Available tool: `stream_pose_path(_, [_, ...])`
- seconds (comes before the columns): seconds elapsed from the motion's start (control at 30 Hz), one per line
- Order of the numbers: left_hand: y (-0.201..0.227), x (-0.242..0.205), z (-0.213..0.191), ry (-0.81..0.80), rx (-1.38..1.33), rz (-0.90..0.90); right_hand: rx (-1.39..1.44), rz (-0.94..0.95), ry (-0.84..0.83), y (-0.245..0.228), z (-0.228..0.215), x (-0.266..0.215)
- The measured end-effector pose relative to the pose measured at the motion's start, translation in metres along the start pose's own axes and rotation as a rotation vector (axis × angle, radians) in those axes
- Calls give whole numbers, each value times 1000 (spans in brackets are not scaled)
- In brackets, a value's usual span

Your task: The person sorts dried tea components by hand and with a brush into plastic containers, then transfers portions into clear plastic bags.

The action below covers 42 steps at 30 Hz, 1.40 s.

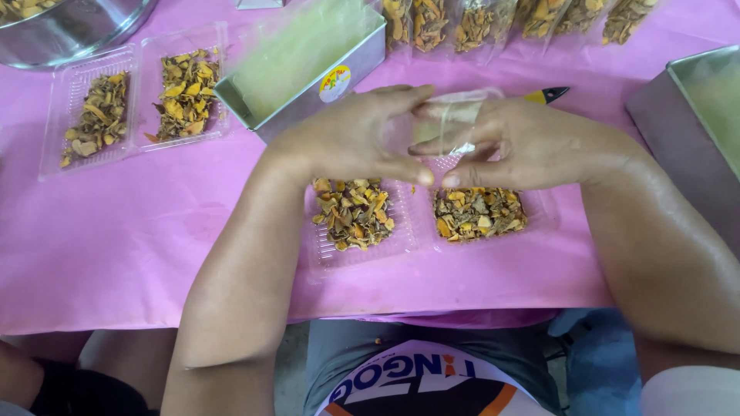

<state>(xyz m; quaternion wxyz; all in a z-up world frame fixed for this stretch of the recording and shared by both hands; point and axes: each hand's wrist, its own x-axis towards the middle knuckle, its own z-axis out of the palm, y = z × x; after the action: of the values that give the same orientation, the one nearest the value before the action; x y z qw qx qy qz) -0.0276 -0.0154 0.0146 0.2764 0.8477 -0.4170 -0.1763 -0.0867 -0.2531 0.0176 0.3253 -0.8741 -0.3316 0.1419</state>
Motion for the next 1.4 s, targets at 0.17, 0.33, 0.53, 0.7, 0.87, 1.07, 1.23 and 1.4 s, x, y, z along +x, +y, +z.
stream_pose_path(0.17, [12, 2, 20, 78, 246, 121, -142, 83, -51, 3, 9, 1])
stream_pose_path(0.33, [11, -1, 16, 9, 191, 121, -201, 62, -67, 6, 15, 2])
stream_pose_path(0.53, [5, 4, 26, 186, 294, 201, -254, -93, -39, 17, 19, 4])
stream_pose_path(0.7, [0, 6, 19, 322, 380, 247, -263, -7, -11, 15, 8, 1])
stream_pose_path(0.87, [-6, 4, 13, 310, 497, 191, -218, 36, 60, 7, -21, -13])
stream_pose_path(1.07, [-9, 1, 18, 278, 567, 215, -395, 350, -253, 16, -4, -21])
stream_pose_path(1.23, [4, -5, 19, 205, 519, 193, -482, 369, -430, 9, 22, -6])
stream_pose_path(1.4, [5, -9, 16, 161, 506, 207, -439, 509, -420, 2, 18, 2])
